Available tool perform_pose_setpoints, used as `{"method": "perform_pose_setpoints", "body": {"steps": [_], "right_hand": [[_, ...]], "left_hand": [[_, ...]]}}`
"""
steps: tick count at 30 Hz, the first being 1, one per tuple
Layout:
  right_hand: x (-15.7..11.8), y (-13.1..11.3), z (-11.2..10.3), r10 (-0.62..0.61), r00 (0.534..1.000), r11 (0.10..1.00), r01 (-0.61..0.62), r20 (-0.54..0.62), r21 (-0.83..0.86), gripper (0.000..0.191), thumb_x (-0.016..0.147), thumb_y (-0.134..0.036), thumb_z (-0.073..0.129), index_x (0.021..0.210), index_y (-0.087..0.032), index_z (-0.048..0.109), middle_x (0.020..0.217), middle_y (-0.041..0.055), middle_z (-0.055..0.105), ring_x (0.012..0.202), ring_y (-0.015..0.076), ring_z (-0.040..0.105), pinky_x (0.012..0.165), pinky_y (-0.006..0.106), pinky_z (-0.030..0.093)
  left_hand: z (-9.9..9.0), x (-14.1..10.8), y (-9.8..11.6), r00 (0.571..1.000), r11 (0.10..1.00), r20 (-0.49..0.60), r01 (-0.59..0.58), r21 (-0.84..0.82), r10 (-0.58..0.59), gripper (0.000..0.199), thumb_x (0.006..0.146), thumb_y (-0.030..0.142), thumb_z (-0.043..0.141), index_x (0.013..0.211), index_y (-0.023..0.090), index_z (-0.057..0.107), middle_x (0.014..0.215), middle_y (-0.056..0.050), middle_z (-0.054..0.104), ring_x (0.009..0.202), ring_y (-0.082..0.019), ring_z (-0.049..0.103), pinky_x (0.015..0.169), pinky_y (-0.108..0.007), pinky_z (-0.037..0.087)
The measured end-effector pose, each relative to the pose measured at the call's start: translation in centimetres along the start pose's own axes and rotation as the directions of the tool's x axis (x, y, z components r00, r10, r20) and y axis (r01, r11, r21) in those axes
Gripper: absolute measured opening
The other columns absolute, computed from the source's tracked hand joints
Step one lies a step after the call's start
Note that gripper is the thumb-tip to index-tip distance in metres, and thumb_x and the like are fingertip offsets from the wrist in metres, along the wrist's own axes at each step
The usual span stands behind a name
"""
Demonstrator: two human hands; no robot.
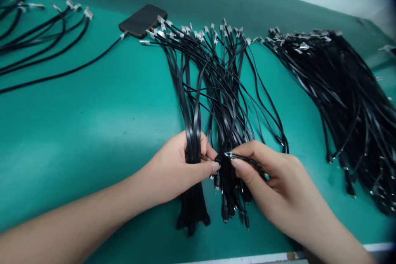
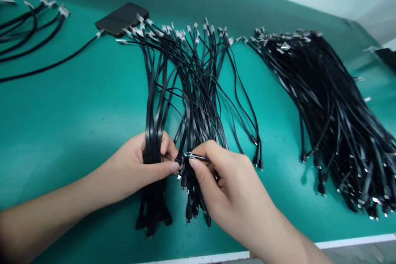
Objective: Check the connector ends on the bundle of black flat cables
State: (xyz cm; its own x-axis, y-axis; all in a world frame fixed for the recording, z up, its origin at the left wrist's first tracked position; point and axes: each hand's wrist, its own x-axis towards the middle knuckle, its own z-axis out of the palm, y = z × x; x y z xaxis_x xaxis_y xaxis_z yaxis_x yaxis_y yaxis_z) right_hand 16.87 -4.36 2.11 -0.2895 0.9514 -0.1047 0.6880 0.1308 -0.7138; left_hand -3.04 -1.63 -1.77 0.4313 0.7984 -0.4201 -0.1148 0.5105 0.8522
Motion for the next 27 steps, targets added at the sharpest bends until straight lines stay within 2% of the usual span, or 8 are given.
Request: {"method": "perform_pose_setpoints", "body": {"steps": [4,6,8,11,15,18,22,27], "right_hand": [[-0.4,0.2,-0.1,0.03,0.931,0.996,0.003,-0.364,0.092,0.006,0.101,-0.029,0.057,0.1,-0.026,0.063,0.076,-0.0001,0.066,0.06,0.0137,0.059,0.05,0.026,0.046],[-0.6,0.2,-0.2,0.004,0.898,0.989,0.063,-0.441,0.137,0.008,0.101,-0.026,0.056,0.104,-0.028,0.064,0.082,0.0016,0.067,0.068,0.0152,0.062,0.058,0.028,0.051],[-0.8,0.1,-0.4,-0.06,0.911,0.975,0.141,-0.408,0.172,0.012,0.102,-0.023,0.054,0.108,-0.028,0.064,0.087,0.0033,0.067,0.073,0.0169,0.064,0.062,0.029,0.053],[-0.9,-0.2,-0.6,-0.178,0.957,0.95,0.228,-0.228,0.213,0.016,0.102,-0.02,0.051,0.108,-0.029,0.062,0.099,0.005,0.067,0.079,0.0176,0.065,0.068,0.032,0.056],[-0.7,-0.7,-0.5,-0.136,0.981,0.983,0.117,0.136,0.14,0.012,0.1,-0.022,0.054,0.105,-0.029,0.063,0.111,0.0053,0.067,0.089,0.0191,0.068,0.066,0.029,0.057],[-0.6,-1.1,-0.1,-0.098,0.963,0.991,0.072,0.252,0.11,0.011,0.101,-0.026,0.053,0.097,-0.026,0.064,0.099,0.0048,0.069,0.084,0.0196,0.068,0.058,0.028,0.054],[-0.2,-1.0,0.5,-0.096,0.99,0.964,0.067,0.102,0.258,0.013,0.101,-0.023,0.053,0.096,-0.025,0.065,0.086,0.0011,0.067,0.068,0.0141,0.065,0.058,0.026,0.054],[0.5,-0.1,1.3,-0.074,0.978,0.923,0.141,-0.193,0.359,0.01,0.099,-0.022,0.056,0.1,-0.024,0.067,0.097,0.0036,0.068,0.072,0.0133,0.068,0.063,0.027,0.058]], "left_hand": [[-0.2,-0.3,0.4,0.996,0.999,0.081,-0.025,-0.027,0.027,0.02,0.078,0.018,0.072,0.084,0.02,0.053,0.087,0.001,0.065,0.077,-0.014,0.061,0.075,-0.031,0.05],[-0.3,-0.4,0.5,0.995,0.998,0.091,-0.036,-0.049,0.041,0.017,0.077,0.018,0.069,0.089,0.019,0.057,0.087,0.0,0.062,0.08,-0.016,0.061,0.079,-0.033,0.049],[-0.4,-0.4,0.4,0.997,0.999,0.064,-0.033,-0.028,0.035,0.021,0.074,0.016,0.068,0.094,0.019,0.062,0.082,0.002,0.057,0.076,-0.015,0.059,0.074,-0.032,0.047],[-0.5,-0.3,0.2,0.998,0.998,0.032,-0.057,0.016,0.057,0.032,0.071,0.016,0.071,0.103,0.02,0.067,0.077,0.004,0.053,0.071,-0.014,0.054,0.067,-0.029,0.044],[-0.4,-0.1,0.0,0.995,0.996,0.01,-0.094,-0.006,0.094,0.032,0.076,0.022,0.076,0.106,0.02,0.066,0.078,0.004,0.06,0.068,-0.013,0.058,0.069,-0.029,0.047],[-0.2,0.0,0.0,0.994,0.99,0.021,-0.101,-0.101,0.104,0.029,0.079,0.024,0.076,0.103,0.017,0.063,0.075,0.005,0.06,0.064,-0.011,0.06,0.067,-0.027,0.05],[-0.2,0.2,0.0,0.996,0.988,0.05,-0.072,-0.138,0.08,0.025,0.081,0.027,0.076,0.096,0.015,0.061,0.071,0.004,0.063,0.061,-0.01,0.061,0.065,-0.026,0.051],[-0.4,0.5,-0.3,0.992,0.991,0.119,-0.012,-0.133,0.028,0.022,0.078,0.025,0.079,0.09,0.016,0.063,0.079,0.0,0.069,0.073,-0.013,0.067,0.075,-0.031,0.055]]}}
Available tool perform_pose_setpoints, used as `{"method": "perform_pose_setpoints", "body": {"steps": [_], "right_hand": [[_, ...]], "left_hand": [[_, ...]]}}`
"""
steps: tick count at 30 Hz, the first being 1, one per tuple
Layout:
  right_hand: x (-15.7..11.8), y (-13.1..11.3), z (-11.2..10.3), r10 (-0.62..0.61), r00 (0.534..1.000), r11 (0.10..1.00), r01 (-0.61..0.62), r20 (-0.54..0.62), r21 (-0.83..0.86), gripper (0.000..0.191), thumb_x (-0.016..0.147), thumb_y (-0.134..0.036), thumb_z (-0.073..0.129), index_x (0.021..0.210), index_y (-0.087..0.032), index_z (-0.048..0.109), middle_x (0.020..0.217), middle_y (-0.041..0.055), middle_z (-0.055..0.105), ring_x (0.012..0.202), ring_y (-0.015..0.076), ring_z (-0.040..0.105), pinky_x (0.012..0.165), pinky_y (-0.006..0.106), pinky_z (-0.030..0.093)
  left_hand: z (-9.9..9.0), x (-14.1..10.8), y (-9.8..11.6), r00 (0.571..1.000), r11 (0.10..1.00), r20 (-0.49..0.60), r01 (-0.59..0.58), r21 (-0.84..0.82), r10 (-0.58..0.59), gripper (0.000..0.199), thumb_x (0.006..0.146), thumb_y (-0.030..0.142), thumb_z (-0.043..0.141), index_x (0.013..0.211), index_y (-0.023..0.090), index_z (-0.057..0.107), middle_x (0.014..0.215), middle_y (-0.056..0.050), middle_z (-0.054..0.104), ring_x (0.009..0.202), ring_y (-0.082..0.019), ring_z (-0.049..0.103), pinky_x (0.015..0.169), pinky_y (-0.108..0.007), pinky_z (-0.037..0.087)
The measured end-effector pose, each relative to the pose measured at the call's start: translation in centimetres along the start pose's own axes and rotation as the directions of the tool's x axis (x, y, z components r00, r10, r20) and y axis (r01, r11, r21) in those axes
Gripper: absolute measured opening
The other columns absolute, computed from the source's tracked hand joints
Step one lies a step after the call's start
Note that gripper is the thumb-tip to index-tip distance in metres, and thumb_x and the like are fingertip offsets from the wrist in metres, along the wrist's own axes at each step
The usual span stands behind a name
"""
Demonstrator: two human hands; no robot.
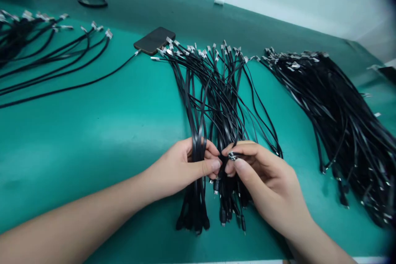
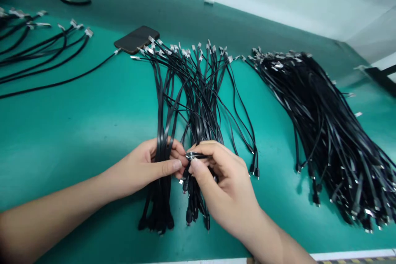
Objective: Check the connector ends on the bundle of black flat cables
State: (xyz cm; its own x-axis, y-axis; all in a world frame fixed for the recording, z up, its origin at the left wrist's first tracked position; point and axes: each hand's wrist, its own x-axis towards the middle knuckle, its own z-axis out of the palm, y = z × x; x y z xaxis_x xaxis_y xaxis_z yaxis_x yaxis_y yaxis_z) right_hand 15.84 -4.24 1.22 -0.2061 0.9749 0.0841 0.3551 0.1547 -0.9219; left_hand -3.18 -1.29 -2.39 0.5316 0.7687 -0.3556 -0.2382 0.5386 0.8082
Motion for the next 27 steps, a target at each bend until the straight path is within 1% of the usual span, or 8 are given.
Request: {"method": "perform_pose_setpoints", "body": {"steps": [4,6,9,10,13,16,20,27], "right_hand": [[0.2,0.7,0.3,-0.017,1.0,1.0,0.017,-0.007,-0.011,0.012,0.099,-0.02,0.057,0.104,-0.025,0.067,0.106,0.0048,0.068,0.078,0.0141,0.069,0.07,0.03,0.06],[0.2,0.8,0.3,-0.039,0.999,0.999,0.039,0.009,0.008,0.013,0.1,-0.02,0.057,0.106,-0.025,0.066,0.111,0.0056,0.067,0.085,0.0154,0.07,0.073,0.031,0.06],[0.1,0.8,0.2,-0.065,0.998,0.998,0.065,0.007,-0.018,0.011,0.099,-0.022,0.058,0.107,-0.025,0.066,0.121,0.0079,0.066,0.106,0.0204,0.067,0.082,0.035,0.059],[0.0,0.7,0.1,-0.064,0.998,0.998,0.063,-0.012,-0.029,0.011,0.1,-0.023,0.058,0.108,-0.025,0.065,0.12,0.0078,0.067,0.106,0.0203,0.067,0.082,0.034,0.058],[-0.2,0.5,-0.5,0.006,0.998,0.998,-0.01,-0.056,-0.062,0.013,0.103,-0.026,0.052,0.112,-0.027,0.061,0.1,0.0029,0.071,0.077,0.0145,0.067,0.067,0.029,0.056],[-0.2,0.1,-1.1,0.128,0.991,0.972,-0.118,0.038,-0.202,0.011,0.104,-0.029,0.049,0.106,-0.026,0.059,0.08,-0.0007,0.07,0.057,0.0121,0.057,0.049,0.025,0.046],[-0.1,-0.5,-1.2,0.2,0.963,0.937,-0.133,0.181,-0.323,0.016,0.103,-0.03,0.047,0.095,-0.023,0.058,0.069,-0.001,0.064,0.051,0.0119,0.051,0.039,0.023,0.033],[-0.3,-0.8,-0.8,0.223,0.951,0.92,-0.133,0.213,-0.367,0.016,0.103,-0.028,0.044,0.092,-0.023,0.055,0.063,-0.0031,0.059,0.046,0.01,0.046,0.035,0.019,0.03]], "left_hand": [[-0.1,0.2,-0.2,1.0,1.0,-0.001,0.008,0.001,-0.008,0.026,0.069,0.011,0.082,0.088,0.017,0.064,0.084,0.001,0.069,0.077,-0.012,0.065,0.08,-0.029,0.054],[0.0,0.1,-0.3,1.0,1.0,-0.013,0.005,0.015,-0.005,0.024,0.07,0.008,0.08,0.085,0.017,0.063,0.08,0.003,0.067,0.075,-0.011,0.064,0.079,-0.028,0.053],[0.1,-0.1,-0.2,1.0,0.999,-0.017,-0.008,0.051,0.009,0.02,0.073,0.008,0.076,0.085,0.017,0.063,0.08,0.003,0.067,0.076,-0.011,0.064,0.078,-0.028,0.053],[0.2,-0.2,-0.1,1.0,0.998,-0.024,-0.01,0.063,0.011,0.02,0.073,0.008,0.076,0.085,0.018,0.063,0.08,0.003,0.067,0.076,-0.011,0.064,0.078,-0.027,0.053],[0.3,-0.4,0.2,0.998,0.996,-0.067,-0.005,0.092,0.012,0.021,0.072,0.007,0.076,0.085,0.017,0.063,0.08,0.003,0.066,0.075,-0.01,0.064,0.077,-0.026,0.053],[0.4,-0.5,0.3,0.995,0.994,-0.096,-0.004,0.105,0.014,0.022,0.072,0.006,0.076,0.086,0.017,0.063,0.079,0.004,0.065,0.074,-0.009,0.063,0.075,-0.024,0.053],[0.3,-0.4,0.3,0.992,0.995,-0.122,-0.008,0.104,0.02,0.021,0.074,0.008,0.076,0.087,0.018,0.063,0.08,0.005,0.065,0.074,-0.008,0.063,0.074,-0.022,0.053],[0.4,-0.6,0.6,0.993,0.992,-0.12,-0.003,0.123,0.018,0.02,0.075,0.006,0.074,0.086,0.018,0.061,0.079,0.006,0.064,0.072,-0.006,0.062,0.073,-0.019,0.053]]}}
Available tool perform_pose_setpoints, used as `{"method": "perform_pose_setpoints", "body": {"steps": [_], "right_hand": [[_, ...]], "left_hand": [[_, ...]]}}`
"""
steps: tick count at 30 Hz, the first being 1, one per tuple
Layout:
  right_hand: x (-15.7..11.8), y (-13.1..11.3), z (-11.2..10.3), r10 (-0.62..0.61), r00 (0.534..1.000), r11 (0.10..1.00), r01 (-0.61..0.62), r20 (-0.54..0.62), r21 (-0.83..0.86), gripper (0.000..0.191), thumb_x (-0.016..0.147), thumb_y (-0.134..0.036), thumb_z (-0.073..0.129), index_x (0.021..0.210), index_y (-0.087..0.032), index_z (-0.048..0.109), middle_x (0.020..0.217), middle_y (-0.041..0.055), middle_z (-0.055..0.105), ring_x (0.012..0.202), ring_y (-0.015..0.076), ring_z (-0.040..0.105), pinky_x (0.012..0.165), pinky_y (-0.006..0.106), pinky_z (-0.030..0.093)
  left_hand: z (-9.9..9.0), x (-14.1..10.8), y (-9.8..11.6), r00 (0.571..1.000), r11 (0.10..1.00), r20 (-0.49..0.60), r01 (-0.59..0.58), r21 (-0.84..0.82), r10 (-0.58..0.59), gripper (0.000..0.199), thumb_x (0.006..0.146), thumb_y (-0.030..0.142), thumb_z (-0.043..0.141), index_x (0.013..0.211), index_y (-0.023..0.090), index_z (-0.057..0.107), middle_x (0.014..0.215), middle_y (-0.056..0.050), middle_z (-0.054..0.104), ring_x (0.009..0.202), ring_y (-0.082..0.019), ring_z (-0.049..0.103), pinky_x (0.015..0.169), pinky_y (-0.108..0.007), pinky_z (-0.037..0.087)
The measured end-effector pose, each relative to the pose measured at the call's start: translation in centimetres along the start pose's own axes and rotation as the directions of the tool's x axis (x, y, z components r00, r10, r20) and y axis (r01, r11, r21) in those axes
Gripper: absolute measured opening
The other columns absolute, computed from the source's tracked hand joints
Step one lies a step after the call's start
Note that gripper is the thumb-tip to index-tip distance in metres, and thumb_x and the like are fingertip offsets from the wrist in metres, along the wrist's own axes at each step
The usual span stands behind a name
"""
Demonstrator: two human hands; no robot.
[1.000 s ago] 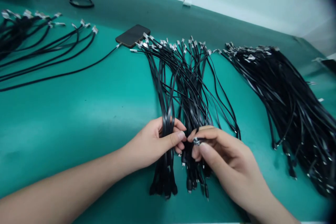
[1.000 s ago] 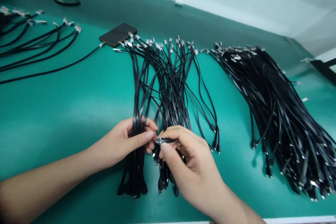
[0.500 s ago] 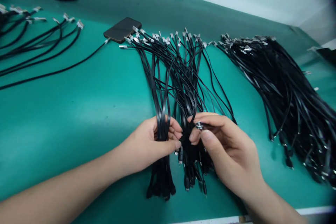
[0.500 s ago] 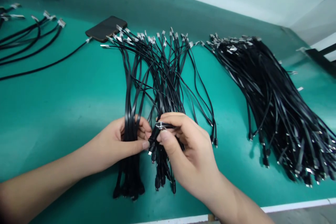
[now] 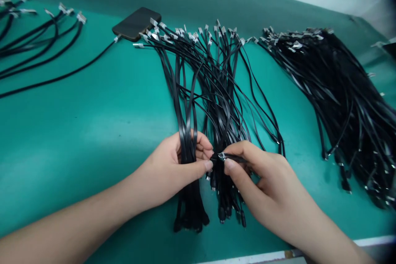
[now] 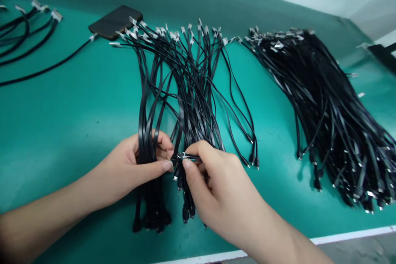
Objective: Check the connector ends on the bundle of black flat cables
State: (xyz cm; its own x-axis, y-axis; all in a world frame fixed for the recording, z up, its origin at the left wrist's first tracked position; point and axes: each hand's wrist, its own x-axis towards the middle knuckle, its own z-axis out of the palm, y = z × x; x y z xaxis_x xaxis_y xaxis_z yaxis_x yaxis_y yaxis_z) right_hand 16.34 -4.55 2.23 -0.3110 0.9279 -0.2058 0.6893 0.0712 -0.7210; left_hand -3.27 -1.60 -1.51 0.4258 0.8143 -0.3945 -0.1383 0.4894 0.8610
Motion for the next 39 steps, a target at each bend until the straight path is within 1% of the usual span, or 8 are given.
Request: {"method": "perform_pose_setpoints", "body": {"steps": [7,12,17,22,26,32,35,39], "right_hand": [[0.17,0.11,0.12,-0.009,1.0,1.0,0.009,0.0,-0.01,0.016,0.103,-0.027,0.045,0.091,-0.023,0.055,0.063,-0.0027,0.061,0.045,0.0104,0.046,0.034,0.019,0.029],[0.1,0.3,0.03,-0.072,0.997,0.997,0.072,-0.018,-0.041,0.015,0.103,-0.024,0.047,0.091,-0.024,0.055,0.068,-0.0032,0.063,0.051,0.0105,0.052,0.041,0.021,0.035],[0.13,0.52,-0.15,-0.107,0.994,0.994,0.106,-0.015,-0.035,0.015,0.103,-0.021,0.047,0.09,-0.024,0.055,0.069,-0.0052,0.06,0.052,0.0086,0.049,0.045,0.02,0.036],[0.27,0.48,-0.19,-0.081,0.997,0.997,0.081,0.002,-0.008,0.017,0.104,-0.022,0.047,0.089,-0.023,0.054,0.067,-0.0053,0.059,0.053,0.0087,0.05,0.046,0.02,0.037],[0.18,0.2,-0.16,-0.012,1.0,1.0,0.012,0.01,-0.015,0.017,0.104,-0.026,0.046,0.089,-0.024,0.055,0.069,-0.003,0.064,0.051,0.0102,0.052,0.04,0.02,0.036],[0.11,-0.05,-0.23,-0.011,0.997,0.999,0.007,-0.082,-0.048,0.012,0.102,-0.025,0.048,0.096,-0.024,0.058,0.062,-0.005,0.06,0.045,0.0091,0.05,0.034,0.017,0.033],[0.08,-0.14,-0.22,-0.016,0.995,1.0,0.014,-0.095,-0.019,0.011,0.102,-0.024,0.049,0.097,-0.024,0.059,0.062,-0.0055,0.059,0.043,0.0082,0.049,0.033,0.016,0.032],[0.0,-0.25,0.14,-0.025,0.999,1.0,0.025,-0.047,-0.002,0.013,0.102,-0.026,0.048,0.099,-0.023,0.06,0.07,-0.0024,0.068,0.049,0.0097,0.055,0.038,0.018,0.038]], "left_hand": [[0.0,0.16,0.07,1.0,1.0,-0.013,-0.012,-0.001,0.012,0.02,0.075,0.006,0.074,0.085,0.017,0.062,0.079,0.006,0.064,0.072,-0.005,0.062,0.072,-0.018,0.053],[-0.06,0.22,0.01,1.0,1.0,-0.015,-0.005,0.011,0.005,0.02,0.074,0.004,0.074,0.085,0.017,0.063,0.078,0.006,0.065,0.072,-0.005,0.062,0.071,-0.018,0.053],[-0.05,0.15,-0.06,1.0,1.0,-0.014,0.018,-0.022,-0.018,0.022,0.074,0.004,0.075,0.086,0.017,0.063,0.077,0.006,0.066,0.071,-0.006,0.063,0.07,-0.018,0.054],[0.06,0.31,0.0,1.0,0.999,0.013,0.017,-0.035,-0.017,0.022,0.073,0.003,0.074,0.088,0.017,0.065,0.078,0.006,0.068,0.072,-0.006,0.065,0.073,-0.02,0.055],[0.18,0.28,0.07,0.999,0.999,0.001,0.036,-0.031,-0.036,0.021,0.073,0.005,0.074,0.087,0.016,0.065,0.077,0.005,0.067,0.072,-0.007,0.064,0.073,-0.022,0.055],[0.15,0.07,-0.11,1.0,1.0,-0.023,0.0,-0.017,-0.001,0.025,0.074,0.008,0.075,0.093,0.018,0.063,0.084,0.005,0.065,0.076,-0.008,0.062,0.075,-0.022,0.054],[0.19,0.07,-0.01,1.0,1.0,-0.026,0.013,-0.019,-0.013,0.027,0.072,0.009,0.077,0.091,0.018,0.061,0.077,0.007,0.06,0.07,-0.007,0.058,0.068,-0.02,0.052],[0.2,0.11,0.08,1.0,1.0,-0.024,0.011,0.001,-0.011,0.025,0.072,0.011,0.078,0.085,0.018,0.058,0.069,0.009,0.054,0.061,-0.006,0.051,0.059,-0.018,0.046]]}}
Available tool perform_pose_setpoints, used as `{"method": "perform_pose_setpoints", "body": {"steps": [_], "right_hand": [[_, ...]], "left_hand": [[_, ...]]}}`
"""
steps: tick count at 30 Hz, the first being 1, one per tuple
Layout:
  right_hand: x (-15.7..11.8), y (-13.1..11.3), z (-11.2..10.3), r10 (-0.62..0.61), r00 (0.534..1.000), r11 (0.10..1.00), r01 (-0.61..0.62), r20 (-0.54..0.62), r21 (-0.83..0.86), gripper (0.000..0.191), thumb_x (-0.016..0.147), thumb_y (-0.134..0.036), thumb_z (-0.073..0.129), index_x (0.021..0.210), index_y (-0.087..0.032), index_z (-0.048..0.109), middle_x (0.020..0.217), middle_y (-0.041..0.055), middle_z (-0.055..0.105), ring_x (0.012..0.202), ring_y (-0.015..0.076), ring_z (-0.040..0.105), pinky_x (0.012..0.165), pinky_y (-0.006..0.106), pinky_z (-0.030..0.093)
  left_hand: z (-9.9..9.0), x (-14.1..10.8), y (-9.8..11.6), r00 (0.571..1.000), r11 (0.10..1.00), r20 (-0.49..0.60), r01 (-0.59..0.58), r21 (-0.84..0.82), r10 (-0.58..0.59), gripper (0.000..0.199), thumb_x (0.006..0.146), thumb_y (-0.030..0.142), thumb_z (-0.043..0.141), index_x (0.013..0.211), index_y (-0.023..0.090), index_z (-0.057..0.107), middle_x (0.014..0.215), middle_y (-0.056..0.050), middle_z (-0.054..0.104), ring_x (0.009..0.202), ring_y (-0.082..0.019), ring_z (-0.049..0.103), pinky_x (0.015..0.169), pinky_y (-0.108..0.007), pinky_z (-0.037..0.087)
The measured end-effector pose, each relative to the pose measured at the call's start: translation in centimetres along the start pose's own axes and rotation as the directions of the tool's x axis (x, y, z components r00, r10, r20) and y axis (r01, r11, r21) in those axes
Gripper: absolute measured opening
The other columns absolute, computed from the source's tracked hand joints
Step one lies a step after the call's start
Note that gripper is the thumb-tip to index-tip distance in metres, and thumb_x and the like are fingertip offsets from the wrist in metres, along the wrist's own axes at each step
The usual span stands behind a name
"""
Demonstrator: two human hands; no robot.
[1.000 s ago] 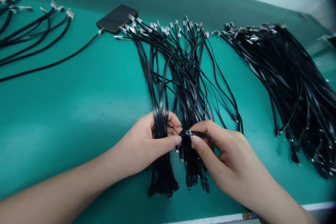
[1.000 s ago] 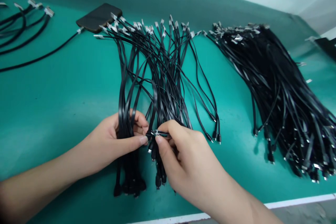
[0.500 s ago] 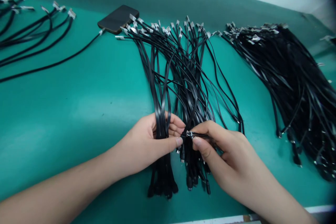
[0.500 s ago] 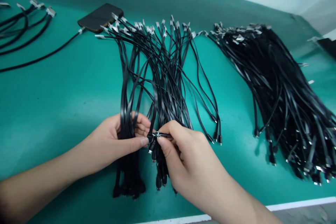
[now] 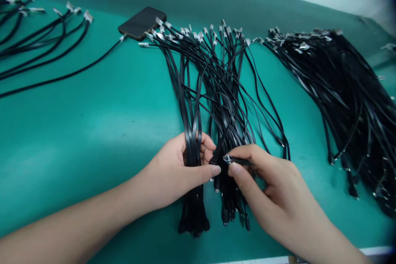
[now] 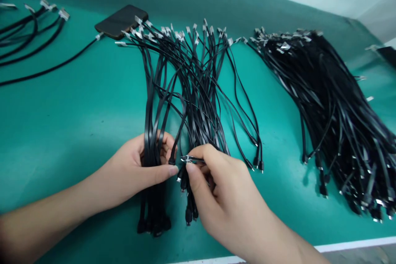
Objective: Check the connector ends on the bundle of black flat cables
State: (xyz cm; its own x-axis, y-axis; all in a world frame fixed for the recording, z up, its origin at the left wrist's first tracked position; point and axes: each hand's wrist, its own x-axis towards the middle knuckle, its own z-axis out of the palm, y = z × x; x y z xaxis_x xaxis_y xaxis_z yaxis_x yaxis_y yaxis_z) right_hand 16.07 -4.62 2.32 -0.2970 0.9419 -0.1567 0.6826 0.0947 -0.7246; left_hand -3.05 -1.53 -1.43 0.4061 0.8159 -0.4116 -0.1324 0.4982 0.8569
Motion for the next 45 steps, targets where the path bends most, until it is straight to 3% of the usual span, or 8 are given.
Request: {"method": "perform_pose_setpoints", "body": {"steps": [9,35,37,39,42,45], "right_hand": [[-0.2,0.1,0.8,-0.054,0.998,0.999,0.054,-0.024,0.002,0.013,0.103,-0.024,0.047,0.102,-0.024,0.06,0.072,-0.0008,0.066,0.064,0.0151,0.068,0.047,0.023,0.047],[0.0,0.1,0.2,-0.115,0.993,0.993,0.115,0.026,-0.012,0.016,0.102,-0.022,0.049,0.092,-0.024,0.061,0.079,-0.0004,0.07,0.061,0.0133,0.063,0.054,0.025,0.049],[-0.1,0.2,0.1,-0.094,0.995,0.995,0.094,-0.015,-0.014,0.015,0.102,-0.023,0.05,0.092,-0.024,0.061,0.074,-0.0014,0.068,0.057,0.0125,0.062,0.049,0.024,0.046],[-0.2,0.4,0.0,-0.093,0.986,0.996,0.094,-0.139,0.001,0.01,0.101,-0.022,0.053,0.096,-0.025,0.061,0.072,-0.0027,0.067,0.055,0.0117,0.061,0.048,0.023,0.047],[-0.4,0.9,-0.1,-0.123,0.922,0.989,0.145,-0.368,0.033,0.011,0.099,-0.02,0.056,0.107,-0.025,0.061,0.081,-0.0014,0.069,0.064,0.0114,0.065,0.058,0.023,0.053],[-0.7,1.2,-0.3,-0.179,0.882,0.97,0.231,-0.437,0.068,0.017,0.1,-0.017,0.054,0.112,-0.026,0.061,0.091,0.0009,0.068,0.073,0.0122,0.065,0.064,0.025,0.055]], "left_hand": [[-0.1,-0.2,0.0,1.0,1.0,0.003,0.001,0.02,-0.001,0.026,0.071,0.012,0.079,0.083,0.019,0.058,0.069,0.009,0.053,0.061,-0.007,0.052,0.057,-0.018,0.045],[0.0,0.0,-0.1,1.0,0.999,-0.006,0.029,0.041,-0.029,0.03,0.066,0.012,0.08,0.083,0.02,0.057,0.07,0.008,0.056,0.063,-0.009,0.056,0.059,-0.023,0.046],[-0.1,-0.1,-0.2,1.0,0.999,0.015,0.026,0.037,-0.027,0.029,0.069,0.016,0.08,0.087,0.021,0.057,0.075,0.006,0.058,0.067,-0.01,0.057,0.064,-0.025,0.048],[-0.3,-0.2,-0.4,0.999,1.0,0.049,0.0,0.021,-0.001,0.028,0.075,0.022,0.078,0.094,0.02,0.058,0.083,0.004,0.06,0.075,-0.012,0.059,0.071,-0.028,0.05],[-0.6,-0.4,-0.5,0.995,0.998,0.09,-0.044,0.033,0.041,0.025,0.083,0.027,0.071,0.104,0.02,0.059,0.089,0.002,0.058,0.081,-0.014,0.058,0.078,-0.031,0.048],[-0.8,-0.3,-0.5,0.995,0.994,0.09,-0.05,0.101,0.041,0.023,0.089,0.028,0.063,0.11,0.019,0.062,0.085,0.003,0.055,0.076,-0.014,0.056,0.078,-0.034,0.045]]}}
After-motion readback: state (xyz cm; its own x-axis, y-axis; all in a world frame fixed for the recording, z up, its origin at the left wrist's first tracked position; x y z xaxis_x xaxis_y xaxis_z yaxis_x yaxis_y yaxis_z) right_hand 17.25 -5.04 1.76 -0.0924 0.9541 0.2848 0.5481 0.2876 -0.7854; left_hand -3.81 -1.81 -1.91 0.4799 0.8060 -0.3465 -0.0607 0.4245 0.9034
